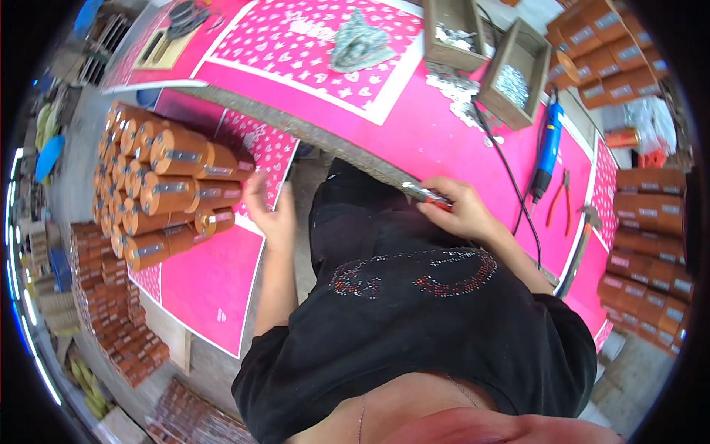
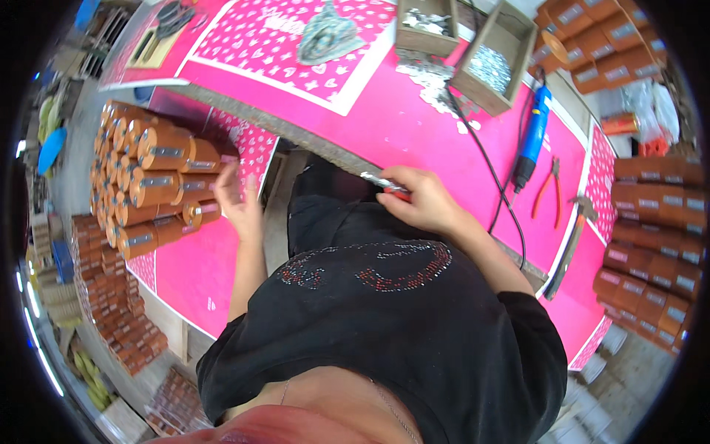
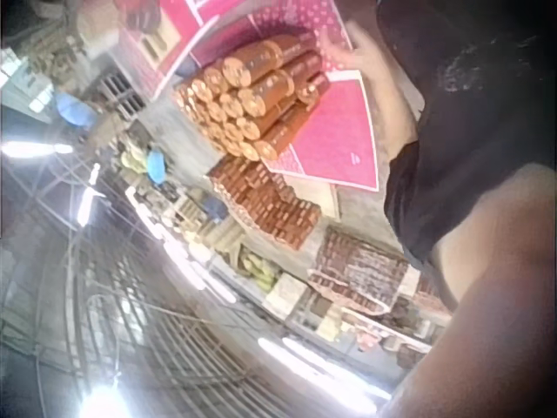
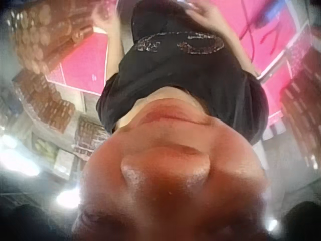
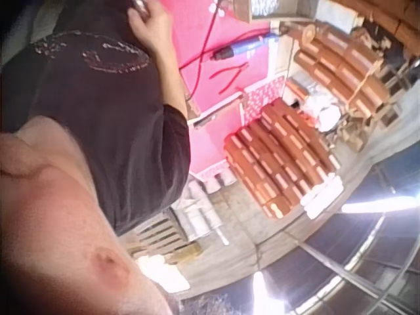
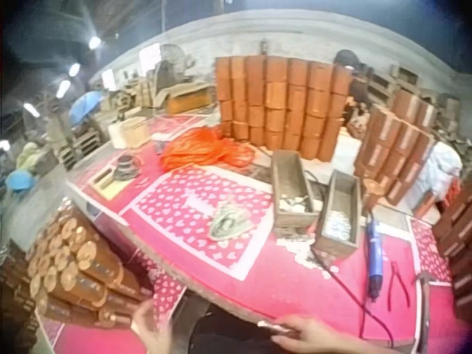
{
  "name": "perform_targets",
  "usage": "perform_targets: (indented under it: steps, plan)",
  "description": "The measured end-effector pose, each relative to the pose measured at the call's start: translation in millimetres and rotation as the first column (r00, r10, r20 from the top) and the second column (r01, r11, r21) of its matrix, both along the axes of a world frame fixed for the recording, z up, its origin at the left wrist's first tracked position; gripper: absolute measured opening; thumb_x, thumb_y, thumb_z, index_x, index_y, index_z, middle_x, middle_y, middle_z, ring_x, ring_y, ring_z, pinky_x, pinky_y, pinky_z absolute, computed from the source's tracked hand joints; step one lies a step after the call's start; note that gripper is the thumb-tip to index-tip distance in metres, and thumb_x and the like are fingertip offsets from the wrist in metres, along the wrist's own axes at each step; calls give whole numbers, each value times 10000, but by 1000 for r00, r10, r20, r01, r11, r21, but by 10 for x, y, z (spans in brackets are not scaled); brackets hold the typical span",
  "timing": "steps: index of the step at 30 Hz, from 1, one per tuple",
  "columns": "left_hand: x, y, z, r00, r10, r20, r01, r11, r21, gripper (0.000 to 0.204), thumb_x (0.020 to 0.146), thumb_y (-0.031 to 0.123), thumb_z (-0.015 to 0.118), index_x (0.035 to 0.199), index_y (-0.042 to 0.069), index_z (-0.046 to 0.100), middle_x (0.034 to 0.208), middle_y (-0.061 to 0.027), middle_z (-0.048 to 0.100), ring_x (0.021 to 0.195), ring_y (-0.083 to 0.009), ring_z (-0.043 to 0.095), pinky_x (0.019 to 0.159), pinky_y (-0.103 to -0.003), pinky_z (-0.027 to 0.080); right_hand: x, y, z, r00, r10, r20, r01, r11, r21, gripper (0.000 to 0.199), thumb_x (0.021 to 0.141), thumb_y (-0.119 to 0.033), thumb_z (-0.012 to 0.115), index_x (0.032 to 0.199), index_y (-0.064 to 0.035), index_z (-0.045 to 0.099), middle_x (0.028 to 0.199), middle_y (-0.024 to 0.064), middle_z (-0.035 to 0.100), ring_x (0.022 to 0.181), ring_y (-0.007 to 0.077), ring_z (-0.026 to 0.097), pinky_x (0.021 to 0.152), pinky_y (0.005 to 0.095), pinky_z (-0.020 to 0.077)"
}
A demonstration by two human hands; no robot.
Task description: Assembling small components into cylindrical housings at a workbench.
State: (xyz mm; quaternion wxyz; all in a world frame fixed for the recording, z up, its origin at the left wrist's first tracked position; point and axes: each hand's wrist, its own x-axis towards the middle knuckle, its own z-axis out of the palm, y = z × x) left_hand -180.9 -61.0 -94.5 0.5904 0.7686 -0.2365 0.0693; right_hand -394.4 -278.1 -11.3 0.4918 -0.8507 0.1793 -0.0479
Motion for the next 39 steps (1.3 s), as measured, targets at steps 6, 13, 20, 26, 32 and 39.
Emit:
perform_targets:
  steps: [6, 13, 20, 26, 32, 39]
  plan:
    - [-599, -764, 655, 536, -844, 18, 816, 524, 245, 254, 664, 150, 701, 867, 43, 591, 778, -97, 595, 736, -259, 583, 661, -329, 463, -18, 27, 110, 984, 174, 38, -173, 984, -35, 266, 732, -161, 624, 959, -33, 570, 839, 142, 600, 767, 304, 588, 676, 368, 463]
    - [-624, -929, 738, 428, -897, 109, 812, 435, 389, 129, 707, 147, 652, 726, 43, 579, 656, -82, 567, 636, -254, 561, 599, -348, 435, -265, -74, 126, 988, 150, 44, -152, 987, 44, 279, 733, -120, 639, 987, -28, 568, 862, 126, 598, 800, 250, 589, 698, 335, 462]
    - [-446, -942, 800, 594, -790, 151, 739, 610, 286, 67, 719, 70, 639, 725, 28, 588, 670, -88, 580, 644, -250, 566, 602, -323, 434, -382, -314, -9, 980, -199, 19, 189, 952, 240, 237, 791, -124, 624, 985, -2, 561, 754, 23, 558, 718, 74, 500, 632, 235, 422]
    - [-318, -1065, 795, 701, -710, 64, 673, 689, 269, 258, 723, 151, 660, 928, 21, 571, 743, -93, 570, 608, -216, 577, 599, -313, 464, -364, -229, -435, 926, -362, 111, 360, 932, 35, 266, 750, -143, 665, 960, -9, 572, 686, 28, 556, 619, 74, 493, 544, 237, 409]
    - [257, -1440, 678, 786, -592, 175, 489, 770, 410, 474, 702, 182, 672, 1115, 35, 493, 1093, -171, 468, 960, -290, 515, 793, -371, 447, -325, -221, -437, 877, -418, 239, 415, 908, 62, 224, 742, -115, 653, 931, -17, 583, 680, 48, 563, 596, 108, 526, 540, 248, 423]
    - [730, -2132, 580, 697, -328, 637, -20, 879, 476, 479, 672, 140, 679, 1123, 165, 522, 1065, -149, 502, 958, -297, 518, 842, -377, 428, -297, -175, -392, 889, -311, 336, 398, 887, -233, 217, 710, -110, 663, 897, -28, 591, 726, 116, 589, 626, 229, 593, 562, 306, 460]
